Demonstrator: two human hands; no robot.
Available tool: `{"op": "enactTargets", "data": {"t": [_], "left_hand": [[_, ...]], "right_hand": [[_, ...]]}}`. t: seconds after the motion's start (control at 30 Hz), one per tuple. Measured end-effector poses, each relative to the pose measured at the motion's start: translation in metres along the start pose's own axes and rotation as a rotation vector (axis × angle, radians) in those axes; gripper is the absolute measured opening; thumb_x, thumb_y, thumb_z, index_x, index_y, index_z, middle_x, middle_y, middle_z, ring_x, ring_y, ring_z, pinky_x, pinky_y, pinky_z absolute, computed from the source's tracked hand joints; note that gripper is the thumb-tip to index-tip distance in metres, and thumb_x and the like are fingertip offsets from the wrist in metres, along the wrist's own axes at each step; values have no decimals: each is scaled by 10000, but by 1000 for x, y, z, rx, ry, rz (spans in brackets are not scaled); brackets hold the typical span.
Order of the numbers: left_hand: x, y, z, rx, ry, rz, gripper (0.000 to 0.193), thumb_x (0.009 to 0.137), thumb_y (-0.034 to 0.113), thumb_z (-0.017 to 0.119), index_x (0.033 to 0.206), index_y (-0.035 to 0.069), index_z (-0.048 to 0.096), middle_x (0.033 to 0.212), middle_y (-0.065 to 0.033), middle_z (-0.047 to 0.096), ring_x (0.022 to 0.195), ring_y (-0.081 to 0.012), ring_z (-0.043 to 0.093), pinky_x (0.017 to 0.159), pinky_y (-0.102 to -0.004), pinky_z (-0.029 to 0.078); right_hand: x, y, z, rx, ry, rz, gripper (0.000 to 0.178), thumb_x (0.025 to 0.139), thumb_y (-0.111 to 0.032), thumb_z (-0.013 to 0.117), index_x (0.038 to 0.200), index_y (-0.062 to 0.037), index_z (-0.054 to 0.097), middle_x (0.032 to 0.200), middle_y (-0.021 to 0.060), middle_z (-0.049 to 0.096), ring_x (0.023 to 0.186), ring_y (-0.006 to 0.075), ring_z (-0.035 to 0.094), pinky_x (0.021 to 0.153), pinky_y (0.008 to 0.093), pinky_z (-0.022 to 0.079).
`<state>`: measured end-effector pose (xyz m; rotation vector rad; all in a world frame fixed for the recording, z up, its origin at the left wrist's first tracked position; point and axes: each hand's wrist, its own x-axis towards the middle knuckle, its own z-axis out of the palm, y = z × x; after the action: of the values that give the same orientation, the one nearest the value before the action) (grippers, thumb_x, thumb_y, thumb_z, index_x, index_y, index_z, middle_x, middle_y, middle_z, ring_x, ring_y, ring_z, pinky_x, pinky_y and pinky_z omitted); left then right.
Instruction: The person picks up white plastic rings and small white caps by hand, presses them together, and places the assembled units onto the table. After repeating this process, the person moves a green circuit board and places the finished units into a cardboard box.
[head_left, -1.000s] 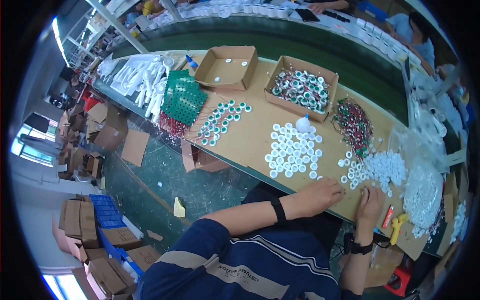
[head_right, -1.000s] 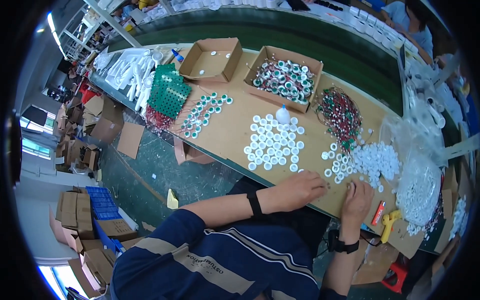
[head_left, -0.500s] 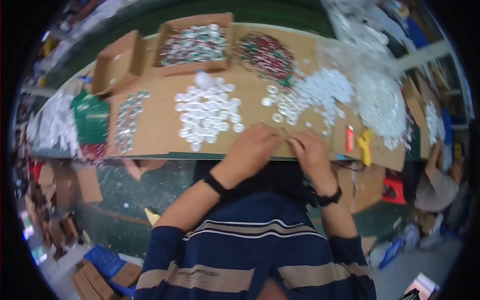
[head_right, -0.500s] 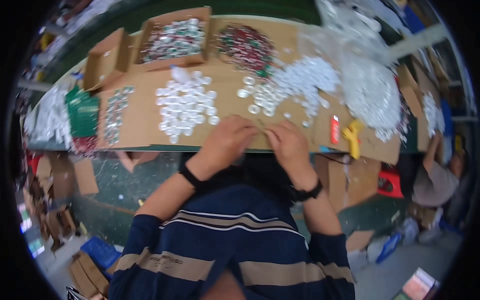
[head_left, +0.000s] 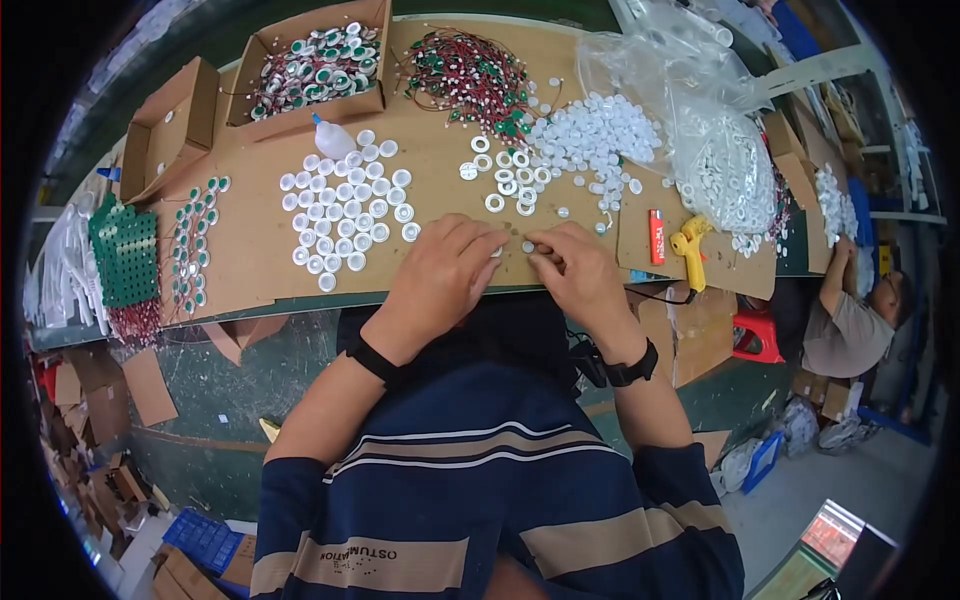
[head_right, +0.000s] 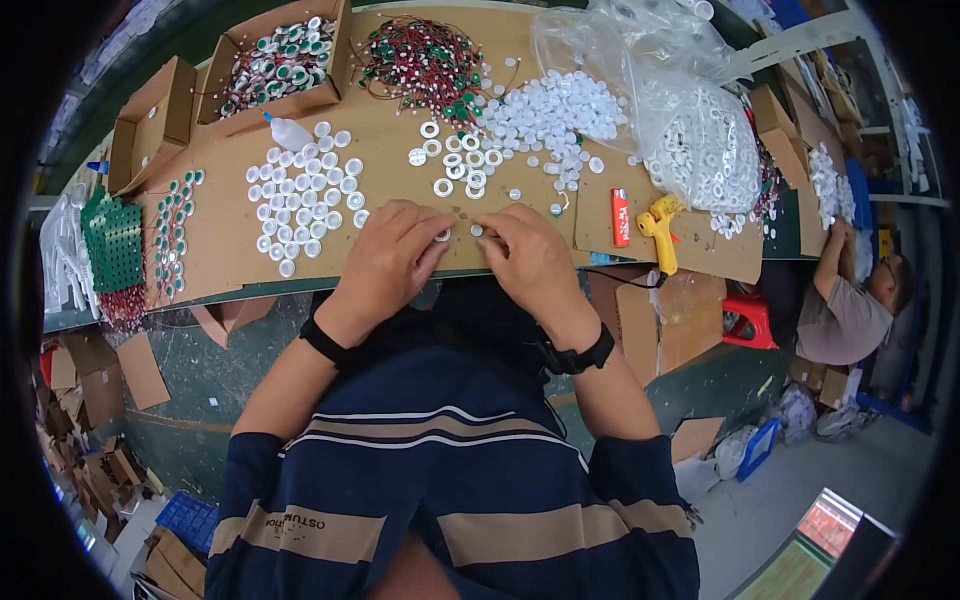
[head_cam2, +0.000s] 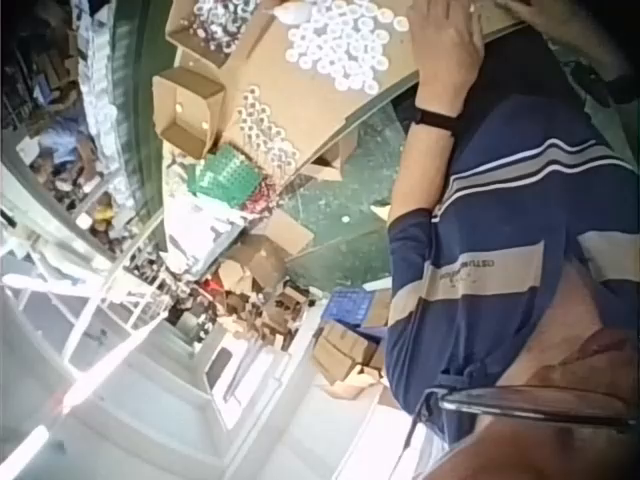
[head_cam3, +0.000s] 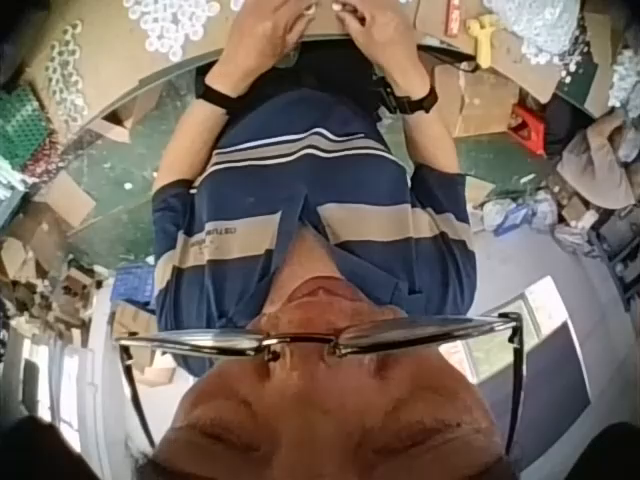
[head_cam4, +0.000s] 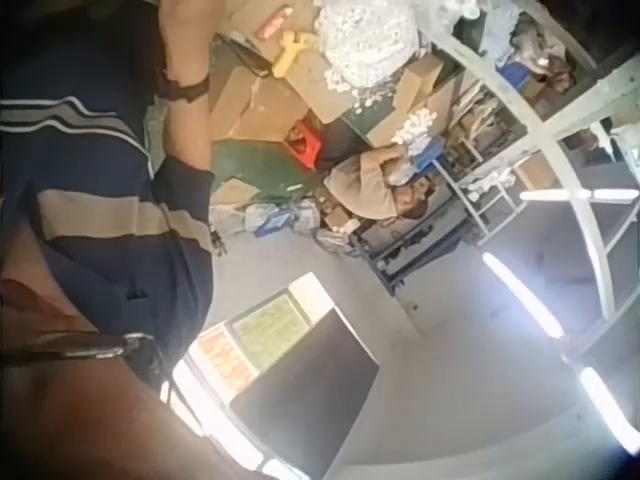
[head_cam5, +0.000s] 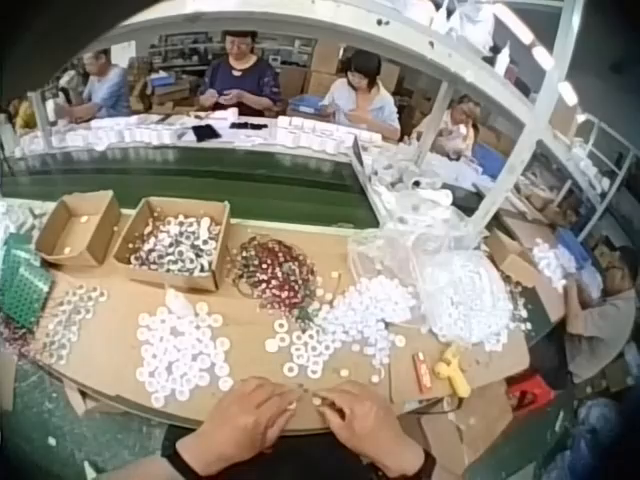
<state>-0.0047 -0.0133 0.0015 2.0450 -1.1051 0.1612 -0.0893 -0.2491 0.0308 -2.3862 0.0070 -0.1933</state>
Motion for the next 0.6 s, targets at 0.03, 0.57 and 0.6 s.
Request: {"op": "enactTargets", "data": {"t": [0.03, 0.57, 0.6], "left_hand": [[1, 1, -1, 5, 3, -3, 409, 924, 51, 866, 1327, 60, 796, 1222, -102, 782, 1180, -347, 717, 1054, -490, 591], [1, -2, -4, -10, 11, -59, 663, 867, 23, 887, 1509, 95, 742, 1240, -131, 749, 1229, -377, 683, 1096, -501, 549], [1, -2, -4, -13, 0, -66, 671, 865, 29, 893, 1515, 95, 739, 1238, -135, 744, 1231, -379, 681, 1098, -502, 548]], "right_hand": [[1, 0, 1, -30, 13, -35, 209, 1016, -42, 838, 1221, -4, 847, 1051, 146, 782, 885, 336, 767, 815, 425, 611], [17, -17, 15, -21, -38, -187, 258, 1005, -42, 853, 1260, -32, 816, 1118, 147, 781, 983, 381, 781, 854, 448, 633], [19, -17, 15, -20, -40, -189, 258, 1005, -42, 853, 1260, -32, 816, 1118, 147, 781, 983, 381, 781, 854, 448, 633]]}}
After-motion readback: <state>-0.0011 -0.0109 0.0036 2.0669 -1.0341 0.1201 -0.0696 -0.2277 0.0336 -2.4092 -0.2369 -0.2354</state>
